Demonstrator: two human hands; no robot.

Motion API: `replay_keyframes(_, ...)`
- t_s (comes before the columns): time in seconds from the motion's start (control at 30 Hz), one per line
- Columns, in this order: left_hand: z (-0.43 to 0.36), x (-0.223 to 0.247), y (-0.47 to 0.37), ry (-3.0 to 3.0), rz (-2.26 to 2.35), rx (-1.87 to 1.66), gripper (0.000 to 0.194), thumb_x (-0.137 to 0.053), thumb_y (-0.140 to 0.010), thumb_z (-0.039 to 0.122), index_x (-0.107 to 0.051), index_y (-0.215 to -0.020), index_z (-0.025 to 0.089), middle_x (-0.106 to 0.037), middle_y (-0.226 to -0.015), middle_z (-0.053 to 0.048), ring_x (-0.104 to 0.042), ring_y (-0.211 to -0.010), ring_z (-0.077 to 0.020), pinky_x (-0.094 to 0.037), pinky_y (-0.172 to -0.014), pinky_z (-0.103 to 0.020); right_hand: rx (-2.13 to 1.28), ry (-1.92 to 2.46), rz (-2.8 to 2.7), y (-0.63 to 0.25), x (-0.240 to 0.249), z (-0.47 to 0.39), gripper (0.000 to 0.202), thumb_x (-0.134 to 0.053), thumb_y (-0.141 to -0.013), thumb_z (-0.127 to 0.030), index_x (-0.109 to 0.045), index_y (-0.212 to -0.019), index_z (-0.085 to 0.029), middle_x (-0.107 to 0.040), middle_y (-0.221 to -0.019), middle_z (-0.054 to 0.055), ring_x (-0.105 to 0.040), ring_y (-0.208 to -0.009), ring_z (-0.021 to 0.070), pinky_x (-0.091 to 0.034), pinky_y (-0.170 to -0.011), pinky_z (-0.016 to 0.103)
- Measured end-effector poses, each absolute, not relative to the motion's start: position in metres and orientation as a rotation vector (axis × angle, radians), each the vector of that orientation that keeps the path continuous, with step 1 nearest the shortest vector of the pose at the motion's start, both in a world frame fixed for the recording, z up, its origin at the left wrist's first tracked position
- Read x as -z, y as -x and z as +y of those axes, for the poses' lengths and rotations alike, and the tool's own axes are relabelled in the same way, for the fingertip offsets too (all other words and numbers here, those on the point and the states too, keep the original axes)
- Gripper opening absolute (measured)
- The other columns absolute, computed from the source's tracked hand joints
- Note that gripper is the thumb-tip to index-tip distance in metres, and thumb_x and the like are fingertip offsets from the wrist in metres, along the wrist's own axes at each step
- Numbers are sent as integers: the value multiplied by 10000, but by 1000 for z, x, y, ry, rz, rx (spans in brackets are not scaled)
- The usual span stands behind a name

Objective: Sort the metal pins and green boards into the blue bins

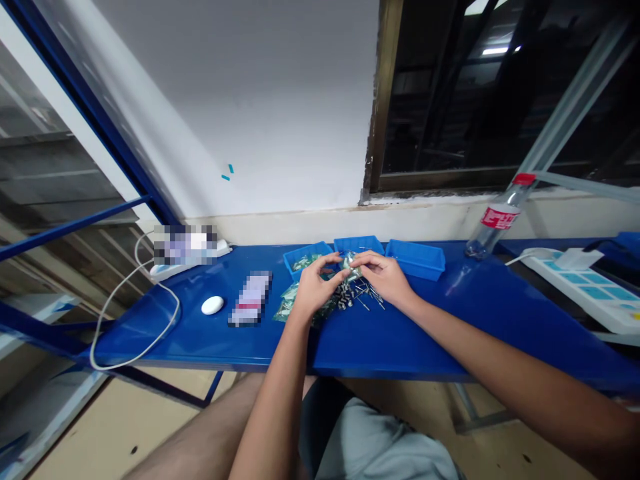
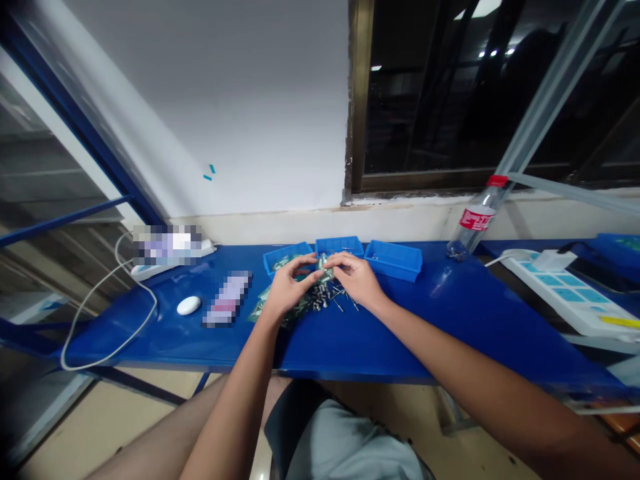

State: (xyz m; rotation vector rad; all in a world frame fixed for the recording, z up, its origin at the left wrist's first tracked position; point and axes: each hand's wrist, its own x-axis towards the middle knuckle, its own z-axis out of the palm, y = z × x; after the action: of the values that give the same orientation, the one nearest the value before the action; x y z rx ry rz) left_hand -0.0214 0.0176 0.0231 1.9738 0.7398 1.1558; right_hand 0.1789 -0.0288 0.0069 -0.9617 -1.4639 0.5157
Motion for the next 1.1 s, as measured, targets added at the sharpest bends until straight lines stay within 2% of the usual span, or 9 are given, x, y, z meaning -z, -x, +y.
replay_keyframes(0.1,23,-19,21,-1825,730,-1171,493,-837,-847,338,-641,-1276,194,-742,-1189,-117,-741,-934,-205,-614,-840,-343,-560,947,-1502,-176,-8,-30,202,-633,-967,-322,-823,-1008,-270,-757,-1179,73,-669,-1208,266,-537,-1081,491)
replay_keyframes(0.17,28,-20,23,-1817,787,-1265,501,-838,-837,311,-638,-1282,196,-747,-1093,-84,-725,-869,-185,-604,-798,-318,-614,931,-1471,-175,-9,-31,233,-624,-986,-387,-818,-1037,-269,-745,-1254,74,-679,-1199,272,-593,-1016,482)
replay_keyframes(0.3,41,-35,32,-2078,1054,-1459,149,-718,-931,299,-775,-1047,225,-746,-1057,-68,-701,-928,-219,-585,-894,-367,-631,951,-1363,-177,-7,-29,280,-654,-968,-460,-796,-1080,-247,-756,-1197,84,-723,-1066,267,-658,-857,446)
replay_keyframes(0.43,58,-44,36,-2417,1302,-1353,286,-580,-973,202,-800,-1155,221,-725,-1180,-120,-680,-1088,-288,-531,-1014,-436,-612,980,-1398,-181,-2,-27,249,-650,-968,-422,-790,-1070,-243,-752,-1124,86,-733,-1004,258,-650,-800,418)
replay_keyframes(0.5,65,-42,35,-2536,1438,-1152,274,-581,-957,211,-818,-1095,211,-713,-1265,-145,-658,-1143,-337,-507,-1030,-495,-590,1004,-1440,-181,-2,-27,233,-628,-978,-401,-788,-1056,-250,-750,-1105,79,-730,-978,246,-641,-799,408)
replay_keyframes(0.57,70,-38,34,-2578,1460,-982,270,-581,-973,306,-829,-961,201,-739,-1200,-158,-671,-1096,-343,-496,-1035,-514,-526,1057,-1517,-181,-4,-30,231,-591,-996,-367,-786,-1045,-255,-760,-1070,68,-726,-954,237,-625,-822,408)
replay_keyframes(0.73,68,-34,33,-2597,1466,-939,494,-516,-1018,533,-808,-836,179,-764,-997,-174,-691,-968,-316,-501,-996,-472,-252,1141,-1876,-182,-11,-37,222,-584,-1006,-271,-788,-1096,-275,-781,-1111,65,-692,-1077,267,-540,-985,465)
replay_keyframes(0.9,55,-35,28,-2615,1441,-1120,374,-522,-1042,429,-797,-999,181,-729,-1184,-180,-659,-1081,-338,-471,-1009,-494,-138,1106,-2143,-184,-6,-33,160,-694,-965,-284,-807,-1077,-275,-774,-1119,88,-640,-1128,298,-503,-1028,501)
replay_keyframes(1.1,43,-34,19,-2693,1242,-1173,295,-503,-1065,362,-758,-1076,214,-722,-1182,-126,-640,-1101,-295,-476,-998,-431,-73,1164,-2199,-185,3,-23,178,-654,-973,-194,-813,-1019,-259,-793,-1007,78,-671,-1025,274,-531,-952,449)
